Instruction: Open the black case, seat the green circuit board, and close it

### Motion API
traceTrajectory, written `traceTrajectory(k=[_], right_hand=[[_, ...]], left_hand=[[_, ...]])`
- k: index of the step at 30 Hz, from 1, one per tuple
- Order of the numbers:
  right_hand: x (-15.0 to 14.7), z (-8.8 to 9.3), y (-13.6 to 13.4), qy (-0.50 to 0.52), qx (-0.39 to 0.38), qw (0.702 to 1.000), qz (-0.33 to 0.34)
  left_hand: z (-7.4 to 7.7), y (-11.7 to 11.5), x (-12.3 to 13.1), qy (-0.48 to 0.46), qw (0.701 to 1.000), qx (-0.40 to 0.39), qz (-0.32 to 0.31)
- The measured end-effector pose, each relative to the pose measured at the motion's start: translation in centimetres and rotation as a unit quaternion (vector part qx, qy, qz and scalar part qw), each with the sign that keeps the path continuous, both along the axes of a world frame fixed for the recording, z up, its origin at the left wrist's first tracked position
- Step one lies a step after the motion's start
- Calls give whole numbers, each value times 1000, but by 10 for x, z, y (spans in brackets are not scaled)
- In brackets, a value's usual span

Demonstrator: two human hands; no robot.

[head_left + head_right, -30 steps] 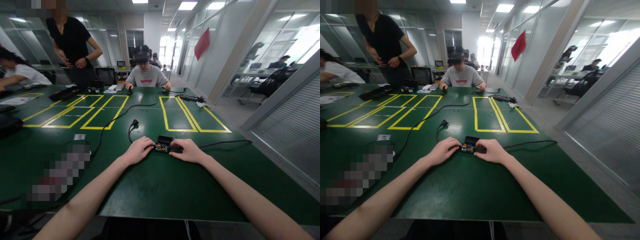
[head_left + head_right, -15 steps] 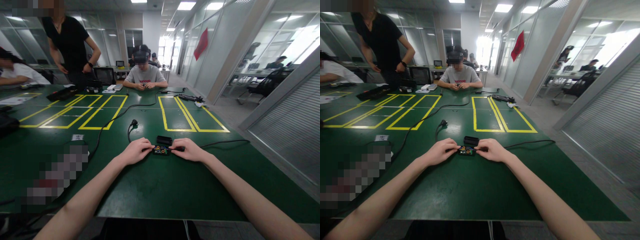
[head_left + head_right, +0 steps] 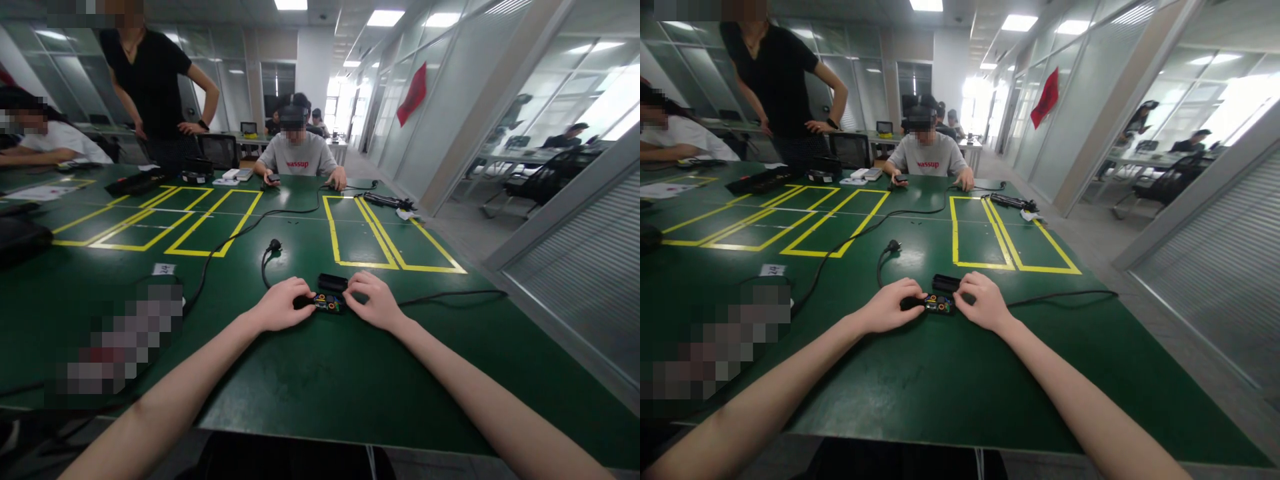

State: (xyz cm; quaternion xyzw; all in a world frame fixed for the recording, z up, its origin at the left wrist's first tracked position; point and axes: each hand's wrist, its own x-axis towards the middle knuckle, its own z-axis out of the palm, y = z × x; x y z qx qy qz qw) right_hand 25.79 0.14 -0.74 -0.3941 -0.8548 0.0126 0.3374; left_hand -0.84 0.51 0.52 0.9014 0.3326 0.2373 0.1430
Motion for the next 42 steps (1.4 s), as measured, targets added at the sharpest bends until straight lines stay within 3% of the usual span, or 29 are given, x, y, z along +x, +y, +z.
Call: traceTrajectory(k=[2,4,9,13,26,35,42], right_hand=[[-1,-11,9,41,2,996,-85],[-1,-17,16,54,-26,991,-119],[0,-13,13,112,-177,976,-57],[-6,-6,1,202,-252,946,-25],[-14,-1,-7,244,-164,955,-29],[-13,4,-12,188,-132,973,0],[-4,7,-10,55,-124,986,93]], left_hand=[[-3,0,2,-8,1000,-3,0],[-6,0,4,-6,1000,3,15],[-10,0,8,-12,998,-4,63],[-11,1,6,-9,999,-5,39],[-9,1,2,-37,999,-26,25],[-6,-1,2,-57,998,-33,24],[-5,-2,5,-59,996,-65,9]])
